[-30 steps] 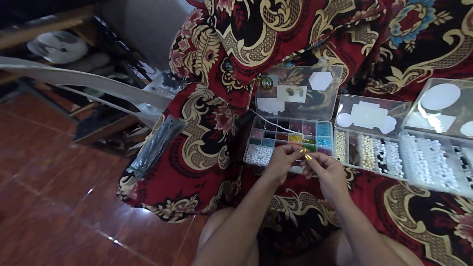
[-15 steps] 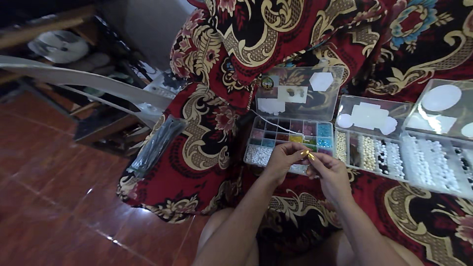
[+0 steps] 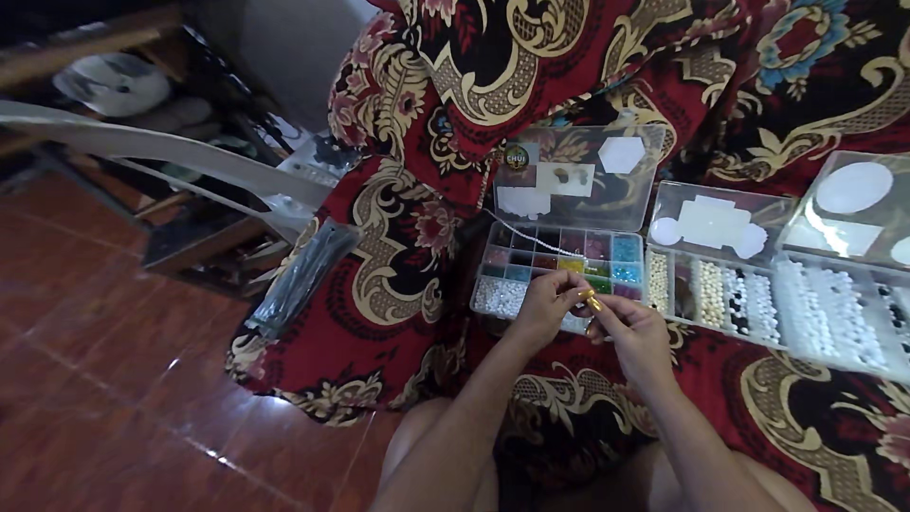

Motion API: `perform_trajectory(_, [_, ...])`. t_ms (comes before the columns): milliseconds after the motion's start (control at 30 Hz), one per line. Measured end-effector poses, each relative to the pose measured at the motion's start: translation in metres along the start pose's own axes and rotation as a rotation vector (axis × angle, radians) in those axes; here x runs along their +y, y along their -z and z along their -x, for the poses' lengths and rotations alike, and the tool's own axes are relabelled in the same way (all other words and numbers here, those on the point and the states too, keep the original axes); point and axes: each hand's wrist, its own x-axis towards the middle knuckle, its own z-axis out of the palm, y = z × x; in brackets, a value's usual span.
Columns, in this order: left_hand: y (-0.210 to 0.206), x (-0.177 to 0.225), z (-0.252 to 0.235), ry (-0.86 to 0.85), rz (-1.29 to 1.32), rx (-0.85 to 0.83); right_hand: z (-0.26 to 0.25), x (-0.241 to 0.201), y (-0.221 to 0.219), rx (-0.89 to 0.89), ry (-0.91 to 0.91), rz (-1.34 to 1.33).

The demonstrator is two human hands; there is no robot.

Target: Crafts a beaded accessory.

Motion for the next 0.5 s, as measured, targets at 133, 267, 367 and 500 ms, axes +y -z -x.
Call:
perform_trajectory(133, [-0.0016,-0.0025,0.0,-0.002,-0.018,-0.009,0.0006,-0.0027,-0.0014,0.008,-0.014,0.037])
perform_trajectory(267, [-0.0022,-0.0005,0.0004,0.032,0.02,-0.004,0.0011,-0.0022,-0.0013,0.006,0.012,0.042])
perform_trajectory(367, [-0.0029,0.0023,0.0011,0.065,0.075,0.026,0.001,-0.0018,-0.0008,-0.001,0.022,0.033])
perform_trajectory(500, [0.0012,0.0059,0.0024,0.098,0.207,-0.013,0.0006,-0.0022,-0.0001,0.014,0.026,0.038])
